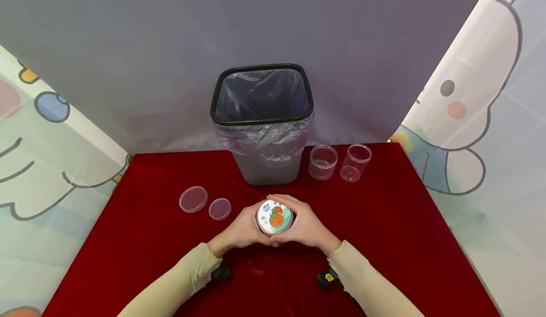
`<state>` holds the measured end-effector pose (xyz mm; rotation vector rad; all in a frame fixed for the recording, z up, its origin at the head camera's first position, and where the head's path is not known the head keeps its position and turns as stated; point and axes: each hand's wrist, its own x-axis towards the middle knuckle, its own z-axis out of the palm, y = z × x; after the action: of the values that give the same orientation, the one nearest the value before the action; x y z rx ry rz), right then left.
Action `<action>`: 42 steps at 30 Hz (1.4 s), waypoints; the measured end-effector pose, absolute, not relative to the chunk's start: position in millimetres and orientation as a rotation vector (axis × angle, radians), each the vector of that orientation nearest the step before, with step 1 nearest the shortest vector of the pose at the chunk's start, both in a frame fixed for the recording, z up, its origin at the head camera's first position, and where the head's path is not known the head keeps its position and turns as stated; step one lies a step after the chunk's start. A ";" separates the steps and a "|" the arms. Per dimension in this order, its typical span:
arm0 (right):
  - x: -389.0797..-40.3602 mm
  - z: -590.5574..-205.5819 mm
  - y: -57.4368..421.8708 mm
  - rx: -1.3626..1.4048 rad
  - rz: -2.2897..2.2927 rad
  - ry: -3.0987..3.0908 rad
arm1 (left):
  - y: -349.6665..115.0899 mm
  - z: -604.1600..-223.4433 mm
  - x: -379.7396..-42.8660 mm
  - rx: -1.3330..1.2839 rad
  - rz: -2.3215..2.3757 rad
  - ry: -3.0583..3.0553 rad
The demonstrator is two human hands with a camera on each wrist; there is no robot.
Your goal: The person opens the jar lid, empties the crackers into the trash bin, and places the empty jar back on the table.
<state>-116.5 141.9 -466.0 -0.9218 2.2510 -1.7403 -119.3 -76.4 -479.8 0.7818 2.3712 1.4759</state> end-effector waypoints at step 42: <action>-64.9 -469.9 110.3 -0.576 -1.849 2.863 | -63.1 -479.7 -92.9 0.619 1.578 2.513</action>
<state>-64.9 110.3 -469.9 -0.5757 2.8627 -1.8494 -92.9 -63.1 -479.7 0.6193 2.5130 1.5778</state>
